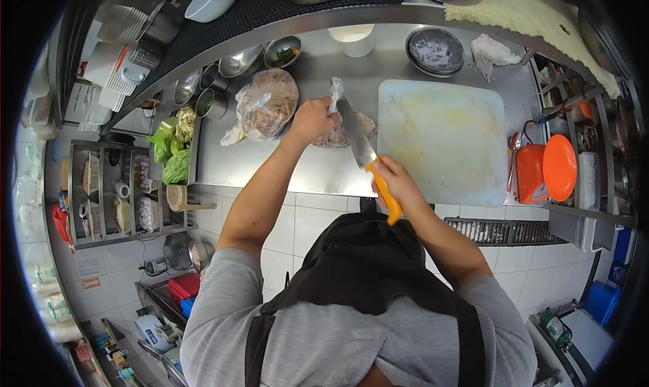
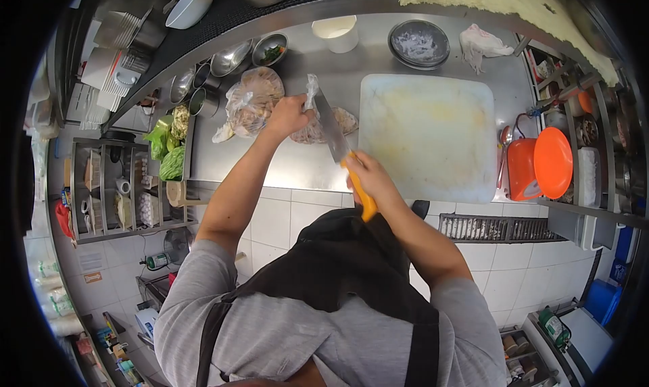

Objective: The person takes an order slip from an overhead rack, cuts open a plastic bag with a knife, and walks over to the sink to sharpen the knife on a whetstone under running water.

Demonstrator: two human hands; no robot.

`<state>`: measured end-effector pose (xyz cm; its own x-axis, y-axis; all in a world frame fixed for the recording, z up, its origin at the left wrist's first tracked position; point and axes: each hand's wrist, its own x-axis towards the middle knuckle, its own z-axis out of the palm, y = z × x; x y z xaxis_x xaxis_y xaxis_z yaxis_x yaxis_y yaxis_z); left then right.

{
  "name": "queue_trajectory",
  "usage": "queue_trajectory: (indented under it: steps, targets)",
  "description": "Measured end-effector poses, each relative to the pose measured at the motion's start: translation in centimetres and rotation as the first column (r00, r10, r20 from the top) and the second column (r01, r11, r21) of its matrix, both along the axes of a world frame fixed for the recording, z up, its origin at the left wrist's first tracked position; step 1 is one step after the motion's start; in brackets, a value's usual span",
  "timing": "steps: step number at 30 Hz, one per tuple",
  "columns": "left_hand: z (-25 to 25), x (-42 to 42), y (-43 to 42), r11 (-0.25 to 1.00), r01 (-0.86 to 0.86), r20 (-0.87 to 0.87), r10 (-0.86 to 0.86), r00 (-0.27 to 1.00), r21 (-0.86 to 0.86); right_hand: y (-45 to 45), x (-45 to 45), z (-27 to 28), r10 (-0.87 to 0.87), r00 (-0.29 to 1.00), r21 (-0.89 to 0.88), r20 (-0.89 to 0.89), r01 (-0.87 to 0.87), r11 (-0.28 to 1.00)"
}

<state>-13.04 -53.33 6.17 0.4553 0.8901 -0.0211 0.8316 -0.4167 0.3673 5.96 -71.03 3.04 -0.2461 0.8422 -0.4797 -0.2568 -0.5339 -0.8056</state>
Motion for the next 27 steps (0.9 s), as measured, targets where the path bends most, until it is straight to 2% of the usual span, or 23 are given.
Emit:
queue_trajectory:
  steps: [2,5,8,9,11,14,15,17,19,22,27]
  targets:
    - [0.1,0.1,-0.3,0.998,0.039,-0.040,-0.037,0.999,0.052,3.5,-1.9,-0.8,-0.050,0.998,0.018,-0.049,0.051,0.999]
    - [0.5,-0.3,-0.3,1.000,0.014,-0.070,-0.014,0.997,-0.003,7.2,-3.3,-0.9,-0.100,0.995,0.064,-0.020,0.101,0.993]
    - [-0.2,-1.4,0.4,0.997,-0.038,-0.060,0.043,0.997,0.073,5.4,-3.4,-0.9,-0.051,0.997,0.042,-0.065,0.054,0.998]
    - [-0.7,-2.0,0.8,0.996,-0.042,-0.059,0.046,0.997,0.075,3.9,-2.9,-1.0,-0.047,0.997,0.044,-0.064,0.050,0.998]
    - [-1.4,-3.3,1.4,0.994,-0.066,0.001,0.066,0.998,0.083,0.2,-1.9,-1.1,0.062,0.987,-0.005,-0.151,-0.064,0.998]
    - [-1.0,-3.6,1.0,0.996,-0.067,0.049,0.064,0.997,0.051,-1.1,-1.3,0.4,0.081,0.980,-0.073,-0.183,-0.095,0.993]
    - [-0.8,-3.5,0.6,0.997,-0.058,0.043,0.056,0.998,0.049,-0.3,-1.8,0.1,0.072,0.979,-0.074,-0.189,-0.087,0.993]
    - [-0.4,-3.1,0.0,0.989,0.064,0.072,-0.075,0.995,0.136,3.7,-3.7,-0.7,0.009,0.991,0.012,-0.135,-0.008,1.000]
    - [0.5,-2.9,-0.2,0.989,0.073,0.067,-0.082,0.994,0.128,7.9,-5.3,-0.6,-0.038,0.994,0.038,-0.103,0.042,0.998]
    - [0.5,-3.7,0.2,0.989,0.054,0.068,-0.063,0.996,0.137,9.5,-6.1,0.2,-0.047,0.994,0.041,-0.102,0.051,0.998]
    - [-0.7,-4.6,1.3,0.992,-0.044,0.057,0.037,0.998,0.121,2.4,-3.7,-1.7,0.082,0.971,-0.002,-0.225,-0.085,0.996]
